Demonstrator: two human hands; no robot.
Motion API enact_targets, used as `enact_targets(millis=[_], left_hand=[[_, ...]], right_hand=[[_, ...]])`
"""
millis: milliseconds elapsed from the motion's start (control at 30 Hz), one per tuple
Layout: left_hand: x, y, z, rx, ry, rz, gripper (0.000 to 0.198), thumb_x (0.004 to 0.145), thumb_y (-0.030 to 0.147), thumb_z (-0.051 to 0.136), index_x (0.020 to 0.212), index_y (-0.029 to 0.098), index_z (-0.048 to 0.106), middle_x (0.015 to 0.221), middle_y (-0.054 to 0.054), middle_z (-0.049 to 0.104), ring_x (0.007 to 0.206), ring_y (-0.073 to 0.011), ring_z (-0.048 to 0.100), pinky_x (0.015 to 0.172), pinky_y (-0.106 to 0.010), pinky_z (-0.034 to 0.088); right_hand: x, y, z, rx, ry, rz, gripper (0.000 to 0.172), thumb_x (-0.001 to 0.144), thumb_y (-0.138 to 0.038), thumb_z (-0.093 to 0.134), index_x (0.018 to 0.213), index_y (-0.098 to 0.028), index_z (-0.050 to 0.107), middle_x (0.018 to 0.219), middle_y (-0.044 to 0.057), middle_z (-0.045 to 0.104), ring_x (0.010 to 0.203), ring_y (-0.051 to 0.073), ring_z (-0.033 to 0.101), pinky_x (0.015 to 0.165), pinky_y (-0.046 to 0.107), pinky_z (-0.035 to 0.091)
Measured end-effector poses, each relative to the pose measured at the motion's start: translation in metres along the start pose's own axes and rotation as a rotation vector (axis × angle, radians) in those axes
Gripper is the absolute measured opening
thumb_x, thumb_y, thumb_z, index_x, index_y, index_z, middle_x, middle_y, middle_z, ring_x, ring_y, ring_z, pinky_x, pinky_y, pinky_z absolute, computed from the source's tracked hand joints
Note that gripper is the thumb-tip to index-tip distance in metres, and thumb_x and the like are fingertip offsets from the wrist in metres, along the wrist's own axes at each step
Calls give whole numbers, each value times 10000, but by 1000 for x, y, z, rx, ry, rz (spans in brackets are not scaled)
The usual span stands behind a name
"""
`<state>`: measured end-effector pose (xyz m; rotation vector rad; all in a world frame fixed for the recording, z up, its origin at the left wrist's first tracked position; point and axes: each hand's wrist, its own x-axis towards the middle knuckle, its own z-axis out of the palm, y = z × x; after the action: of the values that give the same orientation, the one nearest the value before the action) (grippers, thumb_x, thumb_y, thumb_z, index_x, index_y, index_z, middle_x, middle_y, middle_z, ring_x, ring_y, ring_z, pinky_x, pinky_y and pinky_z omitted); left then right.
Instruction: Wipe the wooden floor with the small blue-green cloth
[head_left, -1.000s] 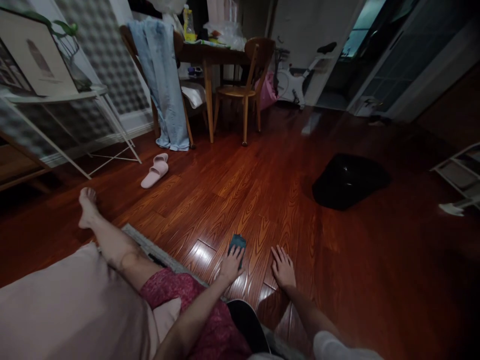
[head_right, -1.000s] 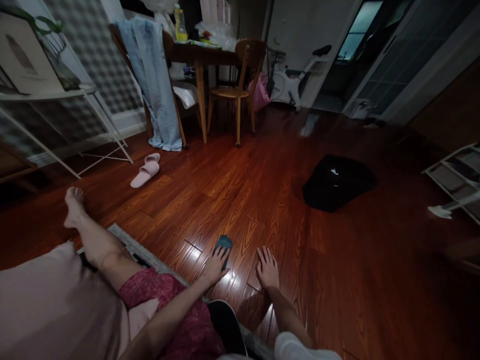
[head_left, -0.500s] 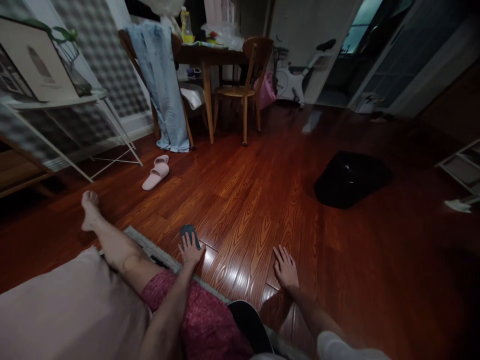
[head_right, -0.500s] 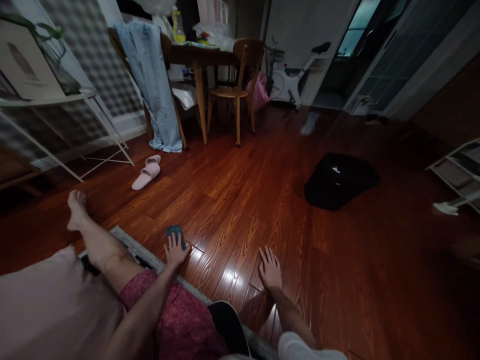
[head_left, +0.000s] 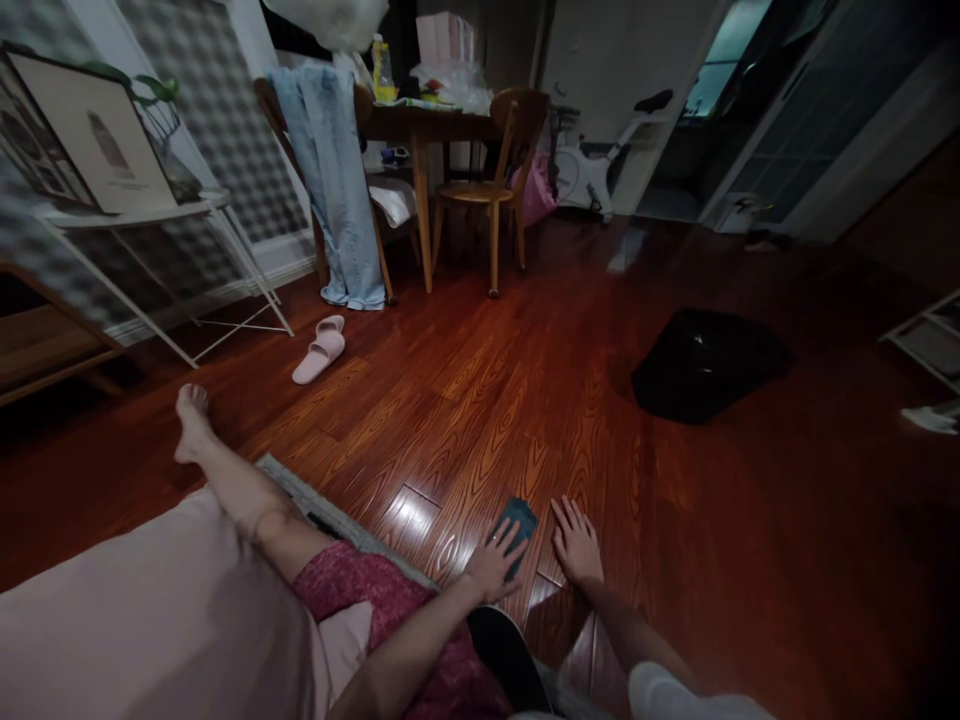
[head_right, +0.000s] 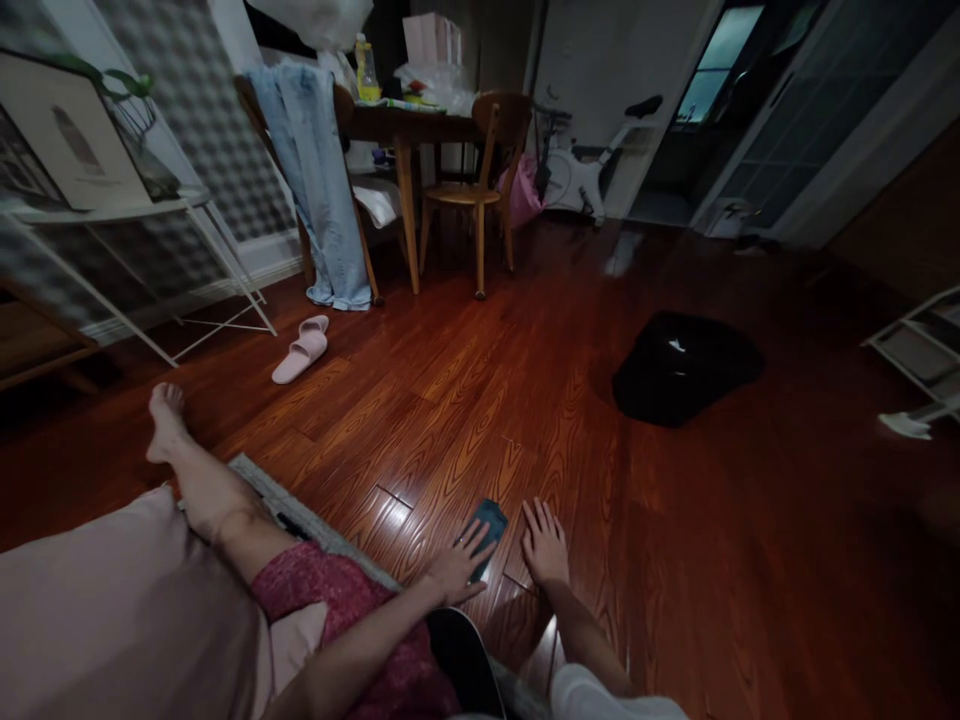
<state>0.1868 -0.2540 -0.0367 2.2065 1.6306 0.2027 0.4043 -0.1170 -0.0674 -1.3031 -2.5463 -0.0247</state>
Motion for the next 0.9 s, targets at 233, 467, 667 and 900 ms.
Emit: enact_targets(millis=[233, 467, 667, 900], left_hand=[[-13, -58, -44, 39, 102, -413, 691, 963, 474, 489, 1596, 313, 261, 1679, -69, 176, 1541, -326, 151, 1211, -647, 109], [-56, -123, -52, 37, 393, -1158, 684, 968, 363, 410, 1605, 169, 251, 1660, -190, 191, 1523, -402, 165, 1177, -668, 214], [-28, -80, -26, 41, 307, -802, 773, 928, 422, 504, 1610, 171, 240, 1675, -158, 151, 1522, -451, 70, 1193, -672, 167], [4, 2, -1, -49, -6, -117, 810, 921, 523, 558, 1612, 296, 201, 1698, -72, 3, 1550, -362, 35, 1212, -647, 132]], right_hand=[[2, -2, -4, 1, -3, 1, 624, 950, -207, 346, 1568, -294, 352, 1586, 47, 442, 1471, 224, 368, 1167, 448, 316], [2, -4, -5, -2, 2, 11, 612, 939, -192, 365, 1544, -276, 403, 1576, 47, 456, 1476, 216, 357, 1179, 437, 300], [2, -3, -4, 10, -7, 10, 661, 922, -191, 382, 1572, -304, 341, 1594, 35, 430, 1487, 225, 336, 1177, 456, 297], [1, -4, -5, -6, 13, 5, 649, 931, -193, 379, 1571, -293, 344, 1581, 35, 450, 1477, 207, 349, 1170, 427, 305]])
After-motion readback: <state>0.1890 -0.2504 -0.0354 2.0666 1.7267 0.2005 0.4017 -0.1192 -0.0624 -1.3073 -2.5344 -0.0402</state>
